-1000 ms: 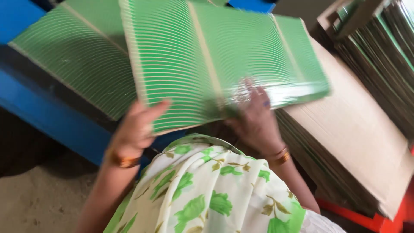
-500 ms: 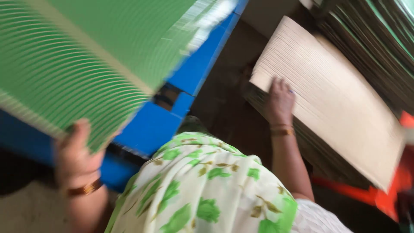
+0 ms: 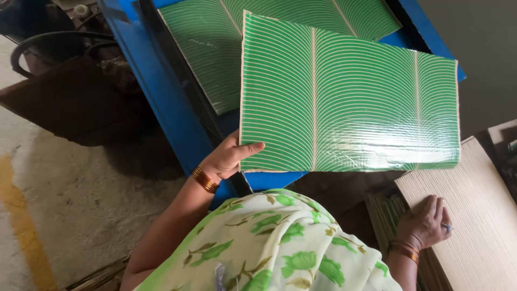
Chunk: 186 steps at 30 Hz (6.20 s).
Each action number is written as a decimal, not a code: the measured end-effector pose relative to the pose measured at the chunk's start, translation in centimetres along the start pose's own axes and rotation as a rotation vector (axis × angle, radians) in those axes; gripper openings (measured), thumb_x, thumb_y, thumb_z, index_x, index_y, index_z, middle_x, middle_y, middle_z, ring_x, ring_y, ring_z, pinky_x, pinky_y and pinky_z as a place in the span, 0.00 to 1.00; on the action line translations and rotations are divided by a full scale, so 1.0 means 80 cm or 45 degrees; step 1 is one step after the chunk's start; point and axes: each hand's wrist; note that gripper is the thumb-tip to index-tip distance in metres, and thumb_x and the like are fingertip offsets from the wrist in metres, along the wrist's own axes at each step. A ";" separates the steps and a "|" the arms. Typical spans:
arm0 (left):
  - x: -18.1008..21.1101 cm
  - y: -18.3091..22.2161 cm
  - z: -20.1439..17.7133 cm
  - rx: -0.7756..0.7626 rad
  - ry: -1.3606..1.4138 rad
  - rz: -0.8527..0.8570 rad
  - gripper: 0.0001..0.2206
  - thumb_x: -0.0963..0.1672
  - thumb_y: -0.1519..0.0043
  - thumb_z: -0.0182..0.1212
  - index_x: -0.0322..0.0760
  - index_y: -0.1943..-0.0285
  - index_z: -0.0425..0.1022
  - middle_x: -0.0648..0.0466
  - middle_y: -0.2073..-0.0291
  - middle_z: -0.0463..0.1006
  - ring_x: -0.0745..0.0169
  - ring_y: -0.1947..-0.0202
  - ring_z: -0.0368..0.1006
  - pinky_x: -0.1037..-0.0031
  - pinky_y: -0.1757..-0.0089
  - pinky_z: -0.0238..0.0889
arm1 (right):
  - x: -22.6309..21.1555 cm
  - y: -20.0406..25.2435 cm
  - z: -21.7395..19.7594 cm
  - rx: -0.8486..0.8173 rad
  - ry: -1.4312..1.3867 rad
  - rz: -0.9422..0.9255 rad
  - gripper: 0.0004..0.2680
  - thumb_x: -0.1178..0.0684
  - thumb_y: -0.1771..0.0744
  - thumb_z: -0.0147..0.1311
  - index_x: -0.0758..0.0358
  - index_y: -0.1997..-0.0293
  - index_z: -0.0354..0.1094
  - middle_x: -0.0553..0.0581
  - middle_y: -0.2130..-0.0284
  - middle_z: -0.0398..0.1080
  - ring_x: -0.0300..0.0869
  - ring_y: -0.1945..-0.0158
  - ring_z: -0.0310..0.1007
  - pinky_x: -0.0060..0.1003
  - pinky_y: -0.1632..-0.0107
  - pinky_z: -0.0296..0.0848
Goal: Inspecting and stacking manufactured leaf-pattern plates in a manufacturing facility.
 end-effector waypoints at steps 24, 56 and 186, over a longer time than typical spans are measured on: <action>0.004 0.000 0.001 0.005 0.061 -0.087 0.26 0.43 0.44 0.73 0.35 0.36 0.71 0.48 0.45 0.80 0.58 0.43 0.73 0.66 0.43 0.66 | 0.001 0.005 0.004 -0.057 0.078 0.032 0.17 0.58 0.35 0.59 0.58 0.38 0.68 0.55 0.33 0.69 0.47 0.29 0.62 0.49 0.25 0.53; 0.000 0.003 -0.002 -0.021 -0.053 -0.016 0.20 0.42 0.40 0.69 0.34 0.39 0.73 0.46 0.47 0.80 0.57 0.46 0.75 0.65 0.46 0.68 | -0.007 0.004 0.001 0.013 0.026 0.049 0.14 0.59 0.34 0.56 0.58 0.42 0.70 0.56 0.35 0.71 0.48 0.30 0.64 0.49 0.27 0.54; 0.049 0.022 -0.041 0.441 -0.368 0.167 0.12 0.41 0.37 0.66 0.31 0.46 0.79 0.53 0.54 0.82 0.67 0.57 0.77 0.74 0.55 0.70 | -0.046 -0.048 -0.083 -0.937 0.232 0.462 0.44 0.36 0.40 0.65 0.58 0.19 0.34 0.71 0.24 0.35 0.70 0.26 0.41 0.73 0.37 0.55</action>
Point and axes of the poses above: each hand's wrist, its own y-axis away from the middle knuckle, its own z-axis out of the palm, x = y × z
